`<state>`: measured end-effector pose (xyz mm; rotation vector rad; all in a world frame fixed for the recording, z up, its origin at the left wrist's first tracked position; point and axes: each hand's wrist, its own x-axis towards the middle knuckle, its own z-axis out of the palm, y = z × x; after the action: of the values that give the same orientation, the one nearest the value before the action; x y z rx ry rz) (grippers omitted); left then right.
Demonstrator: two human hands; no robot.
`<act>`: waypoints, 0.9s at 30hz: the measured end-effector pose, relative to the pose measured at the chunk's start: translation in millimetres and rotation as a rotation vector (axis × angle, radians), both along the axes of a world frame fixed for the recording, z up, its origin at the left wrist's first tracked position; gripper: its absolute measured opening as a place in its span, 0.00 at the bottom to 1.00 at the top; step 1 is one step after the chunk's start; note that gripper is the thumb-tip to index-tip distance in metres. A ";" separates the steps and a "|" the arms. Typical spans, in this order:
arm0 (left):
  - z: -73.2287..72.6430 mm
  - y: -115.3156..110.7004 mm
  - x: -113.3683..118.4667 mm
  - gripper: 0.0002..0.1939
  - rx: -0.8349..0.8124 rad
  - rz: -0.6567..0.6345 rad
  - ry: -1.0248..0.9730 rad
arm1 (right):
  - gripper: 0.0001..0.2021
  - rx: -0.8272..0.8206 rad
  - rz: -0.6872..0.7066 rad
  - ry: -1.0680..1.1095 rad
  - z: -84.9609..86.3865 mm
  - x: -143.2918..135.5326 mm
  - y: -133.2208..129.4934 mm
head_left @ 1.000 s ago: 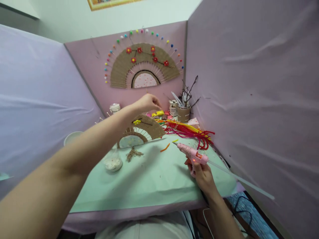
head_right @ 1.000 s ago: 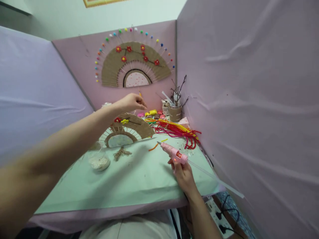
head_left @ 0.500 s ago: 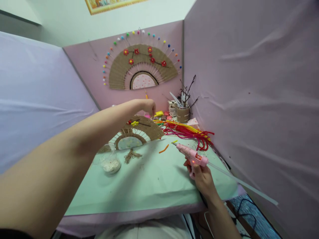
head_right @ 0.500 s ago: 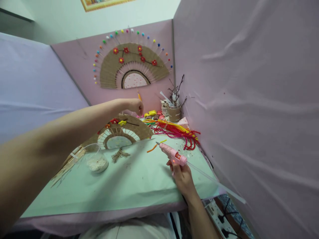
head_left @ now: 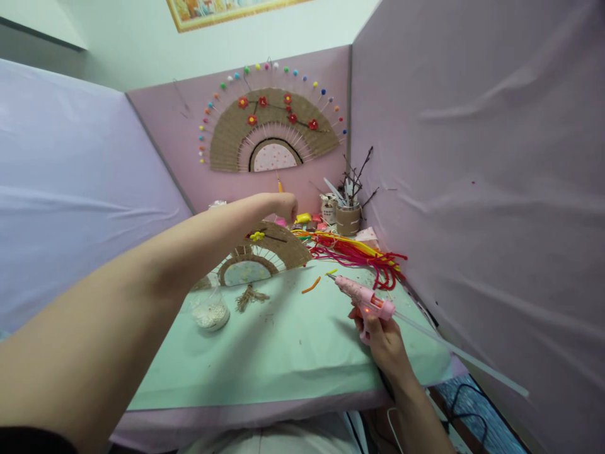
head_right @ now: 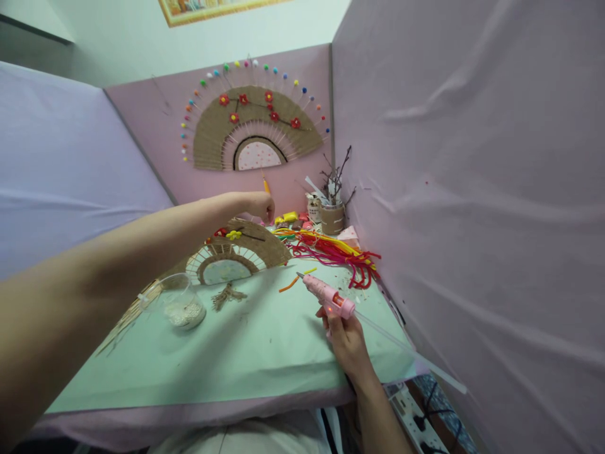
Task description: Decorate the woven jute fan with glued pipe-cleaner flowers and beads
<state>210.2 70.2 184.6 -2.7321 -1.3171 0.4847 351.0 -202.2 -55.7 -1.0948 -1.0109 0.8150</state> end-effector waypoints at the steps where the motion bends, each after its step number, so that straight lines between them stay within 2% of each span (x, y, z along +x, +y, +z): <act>1: -0.1 -0.4 0.0 0.12 0.003 0.003 -0.006 | 0.29 0.009 -0.002 0.004 -0.5 0.0 0.1; 11: -0.1 -1.0 -2.3 0.13 -0.018 0.030 -0.032 | 0.27 0.001 0.021 -0.023 -9.4 2.4 1.5; 23: -0.2 0.1 -5.8 0.15 -0.026 0.025 -0.059 | 0.27 -0.007 0.022 -0.051 -7.3 1.9 1.1; 27: -2.5 4.8 -7.6 0.13 -0.061 -0.014 -0.108 | 0.28 -0.002 0.013 -0.054 -5.2 1.7 0.5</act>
<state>202.7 75.0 182.2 -2.8530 -1.3271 0.3877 352.8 -201.7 -60.9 -1.1173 -1.0635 0.8007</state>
